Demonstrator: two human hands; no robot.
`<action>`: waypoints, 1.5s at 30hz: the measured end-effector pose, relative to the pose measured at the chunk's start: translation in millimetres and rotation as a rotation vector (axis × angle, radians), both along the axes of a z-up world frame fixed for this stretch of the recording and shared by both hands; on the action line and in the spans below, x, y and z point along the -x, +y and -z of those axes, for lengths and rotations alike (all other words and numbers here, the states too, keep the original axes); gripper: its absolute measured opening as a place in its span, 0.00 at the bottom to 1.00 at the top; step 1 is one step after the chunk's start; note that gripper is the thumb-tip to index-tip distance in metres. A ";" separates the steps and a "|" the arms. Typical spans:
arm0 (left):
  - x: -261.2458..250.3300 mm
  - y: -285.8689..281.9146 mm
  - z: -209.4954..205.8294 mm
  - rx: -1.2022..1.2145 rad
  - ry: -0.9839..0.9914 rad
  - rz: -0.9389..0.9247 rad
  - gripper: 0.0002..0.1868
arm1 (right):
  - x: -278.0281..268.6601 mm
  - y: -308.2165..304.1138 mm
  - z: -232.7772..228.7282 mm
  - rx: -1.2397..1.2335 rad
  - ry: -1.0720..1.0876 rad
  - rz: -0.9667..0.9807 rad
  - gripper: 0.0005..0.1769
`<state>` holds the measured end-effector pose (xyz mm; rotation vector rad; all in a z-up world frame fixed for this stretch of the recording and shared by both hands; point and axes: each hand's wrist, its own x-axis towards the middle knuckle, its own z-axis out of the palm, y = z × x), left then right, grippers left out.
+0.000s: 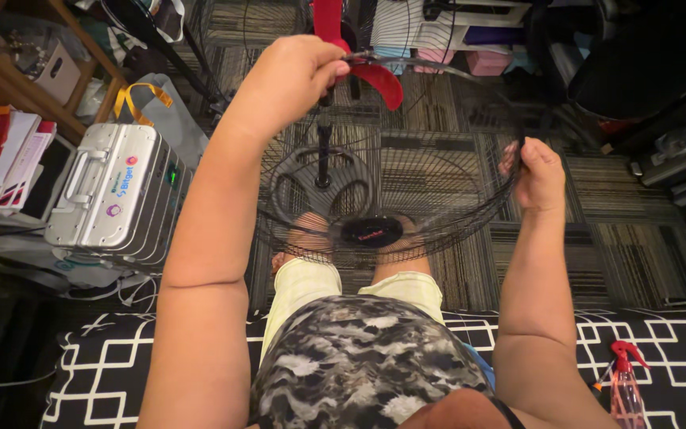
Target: The person assembles a red pedestal fan by attaching the front wire cage to the fan head. They align the cage with the base and then use a screwdriver to tighten the securing screw at the top.
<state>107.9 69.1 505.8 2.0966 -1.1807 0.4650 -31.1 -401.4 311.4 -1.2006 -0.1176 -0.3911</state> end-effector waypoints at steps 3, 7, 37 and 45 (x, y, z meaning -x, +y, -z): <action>-6.4 0.7 8.4 0.066 0.012 0.065 0.09 | 12.1 18.8 -42.4 0.166 0.010 0.011 0.15; -16.8 3.1 15.6 0.119 -0.017 0.123 0.08 | 9.8 60.7 -119.8 0.480 -0.018 0.135 0.21; -94.7 149.1 66.8 0.449 0.782 0.009 0.04 | -57.5 54.3 -41.9 0.098 0.123 -0.345 0.15; -103.6 164.8 72.1 0.481 0.832 0.060 0.04 | -72.0 55.0 -40.8 0.007 0.129 -0.469 0.08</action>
